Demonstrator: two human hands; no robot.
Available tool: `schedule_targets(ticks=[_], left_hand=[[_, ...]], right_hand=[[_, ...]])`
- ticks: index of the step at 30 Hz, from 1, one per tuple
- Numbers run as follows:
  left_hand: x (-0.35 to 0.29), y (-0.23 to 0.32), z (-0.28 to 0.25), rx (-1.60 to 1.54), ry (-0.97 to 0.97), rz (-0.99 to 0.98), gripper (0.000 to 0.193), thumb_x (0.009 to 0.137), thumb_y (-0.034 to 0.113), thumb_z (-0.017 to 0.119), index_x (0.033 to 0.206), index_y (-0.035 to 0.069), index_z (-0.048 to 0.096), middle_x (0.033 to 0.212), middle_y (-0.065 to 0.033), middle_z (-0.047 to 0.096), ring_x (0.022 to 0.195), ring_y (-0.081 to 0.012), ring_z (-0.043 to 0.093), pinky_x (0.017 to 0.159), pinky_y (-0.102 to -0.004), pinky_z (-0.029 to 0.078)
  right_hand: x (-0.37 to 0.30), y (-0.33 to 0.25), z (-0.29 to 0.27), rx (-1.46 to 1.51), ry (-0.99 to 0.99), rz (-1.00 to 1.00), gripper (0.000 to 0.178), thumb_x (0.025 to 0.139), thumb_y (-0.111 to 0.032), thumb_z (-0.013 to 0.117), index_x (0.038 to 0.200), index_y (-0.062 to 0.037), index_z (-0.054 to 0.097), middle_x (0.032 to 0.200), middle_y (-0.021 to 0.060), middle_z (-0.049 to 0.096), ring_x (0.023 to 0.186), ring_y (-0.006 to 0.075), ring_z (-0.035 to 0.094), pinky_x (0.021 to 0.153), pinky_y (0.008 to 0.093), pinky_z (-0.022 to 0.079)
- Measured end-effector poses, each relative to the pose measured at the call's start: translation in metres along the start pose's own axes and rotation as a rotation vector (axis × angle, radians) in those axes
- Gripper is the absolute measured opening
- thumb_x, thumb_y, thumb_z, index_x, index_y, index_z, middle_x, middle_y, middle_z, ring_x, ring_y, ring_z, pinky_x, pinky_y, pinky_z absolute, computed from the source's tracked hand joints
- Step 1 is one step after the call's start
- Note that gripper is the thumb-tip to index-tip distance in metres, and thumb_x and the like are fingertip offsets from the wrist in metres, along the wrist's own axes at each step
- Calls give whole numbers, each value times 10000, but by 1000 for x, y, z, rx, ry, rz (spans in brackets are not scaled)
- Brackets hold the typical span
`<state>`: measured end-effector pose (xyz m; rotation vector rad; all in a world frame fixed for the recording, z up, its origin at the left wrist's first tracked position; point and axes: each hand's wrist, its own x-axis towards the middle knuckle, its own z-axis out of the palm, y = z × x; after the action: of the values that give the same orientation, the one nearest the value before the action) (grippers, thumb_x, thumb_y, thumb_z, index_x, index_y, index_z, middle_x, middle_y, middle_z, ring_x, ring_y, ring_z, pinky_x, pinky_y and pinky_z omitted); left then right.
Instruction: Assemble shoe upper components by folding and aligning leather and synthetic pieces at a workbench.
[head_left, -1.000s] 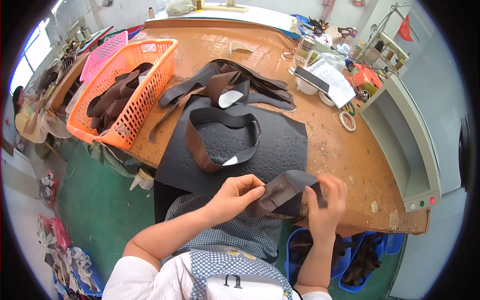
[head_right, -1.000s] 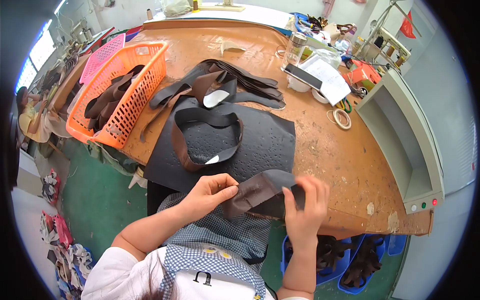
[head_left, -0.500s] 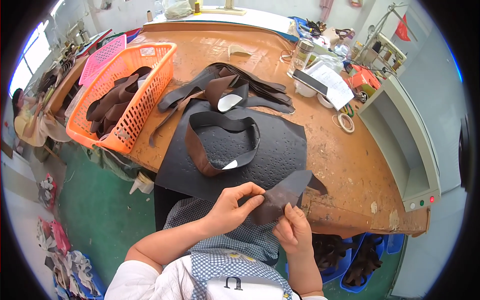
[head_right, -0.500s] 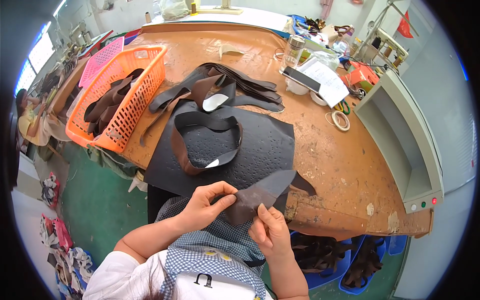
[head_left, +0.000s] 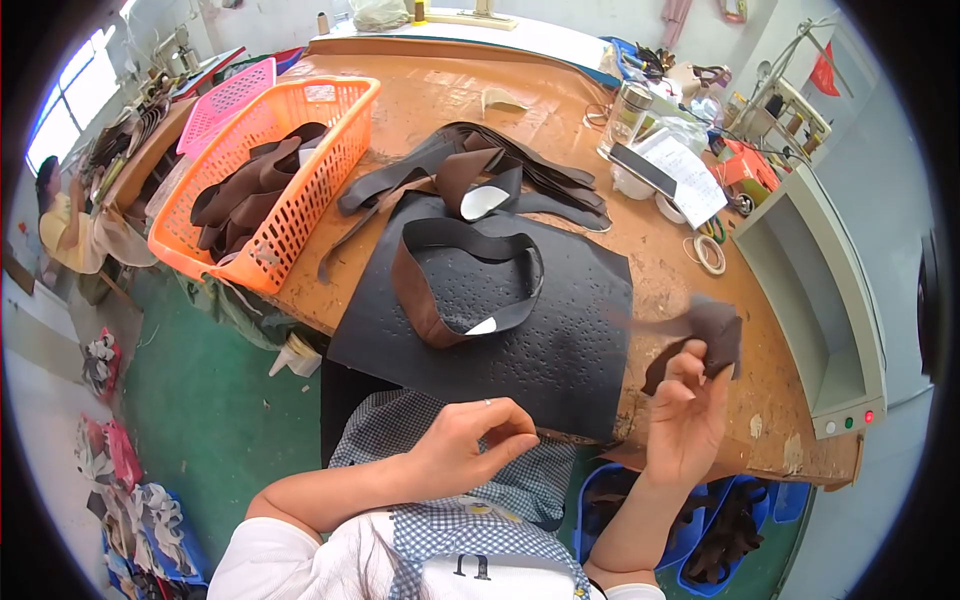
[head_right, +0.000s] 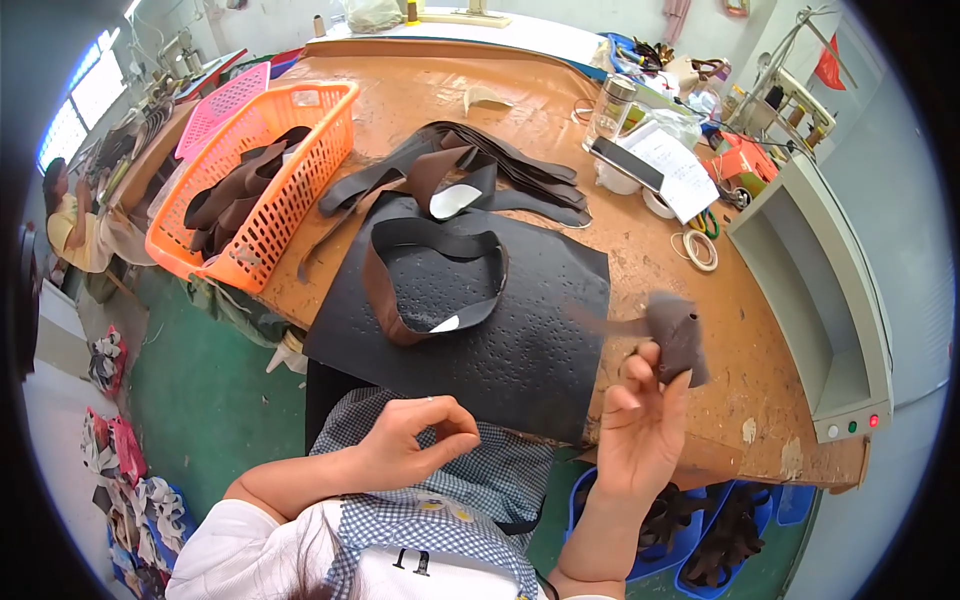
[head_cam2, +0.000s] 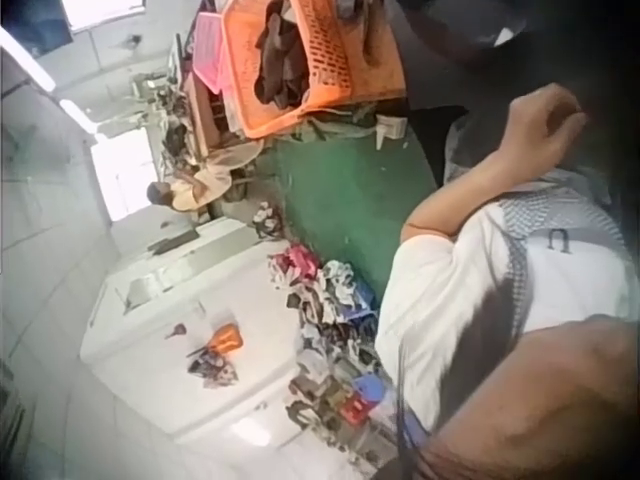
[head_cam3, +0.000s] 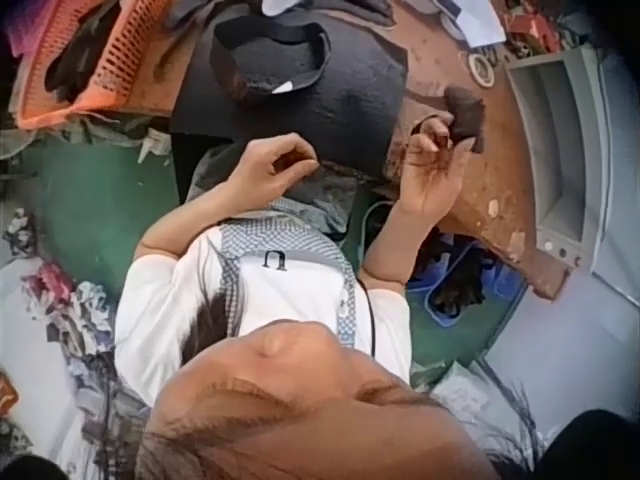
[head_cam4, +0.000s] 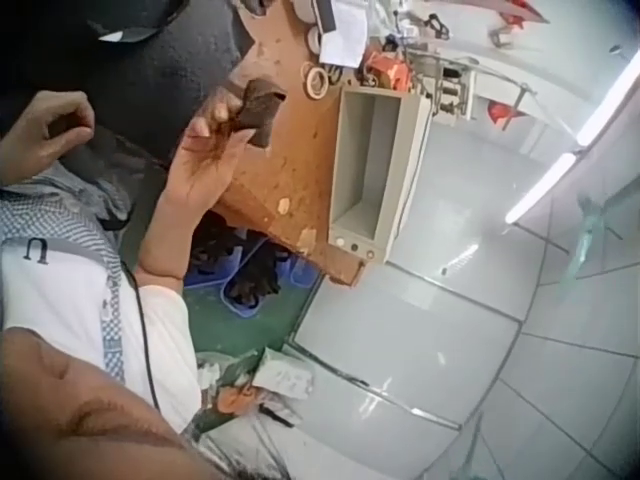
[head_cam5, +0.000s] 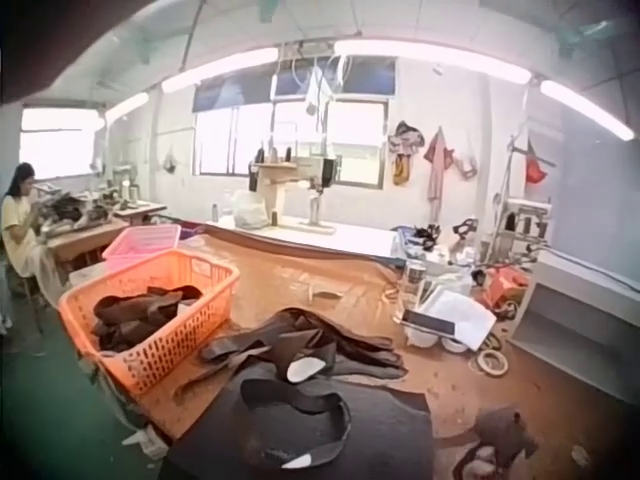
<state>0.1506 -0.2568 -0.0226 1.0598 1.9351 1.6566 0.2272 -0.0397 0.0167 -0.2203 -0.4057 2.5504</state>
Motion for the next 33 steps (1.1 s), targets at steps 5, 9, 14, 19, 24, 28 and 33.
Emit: schedule_targets(ticks=[5,9,14,19,24,28,33], left_hand=[[-4,-9,-3,-118,-21,-150,163,907,127,688,982,-8,637,805,-41,665,746,-92,641,675,-228,517],[0,-19,-1,-171,-6,-424,281,873,186,742,1042,-3,621,859,-15,652,756,-38,607,659,-187,500],[9,-36,10,-285,47,-459,222,894,187,719,956,-1,619,766,2,631,665,-26,573,579,-176,468],[10,-30,18,-392,91,-422,198,910,176,701,849,25,588,697,11,612,576,-15,536,487,-167,418],[12,-30,21,-425,105,-451,191,917,169,691,848,24,587,688,9,611,572,-14,543,490,-166,436],[12,-31,20,-359,161,-410,181,919,154,684,849,10,599,686,3,623,572,-15,558,497,-165,456],[13,-26,22,-235,188,-359,181,917,140,682,834,-1,605,683,-9,636,584,-15,573,494,-167,458]], right_hand=[[-20,45,-27,-408,186,56,184,953,-72,597,1129,-30,566,918,84,606,719,128,550,616,228,493],[-49,78,-63,-563,184,191,121,911,10,624,1021,-20,663,918,81,682,805,140,645,734,282,547],[-60,90,-69,-674,175,182,175,896,12,647,1067,-17,668,993,78,700,848,128,653,763,275,548],[-58,89,-67,-487,139,178,208,899,15,642,1099,-38,656,1036,52,682,854,120,633,744,273,532],[-51,87,-82,-537,103,179,210,906,3,639,1109,-51,646,1039,46,674,843,119,622,690,255,513],[-51,88,-84,-605,89,166,196,914,-16,639,1105,-60,644,1019,45,671,813,118,610,653,236,491],[-48,89,-83,-501,124,262,187,916,-11,634,1097,-56,643,980,43,660,757,111,581,632,234,477]])
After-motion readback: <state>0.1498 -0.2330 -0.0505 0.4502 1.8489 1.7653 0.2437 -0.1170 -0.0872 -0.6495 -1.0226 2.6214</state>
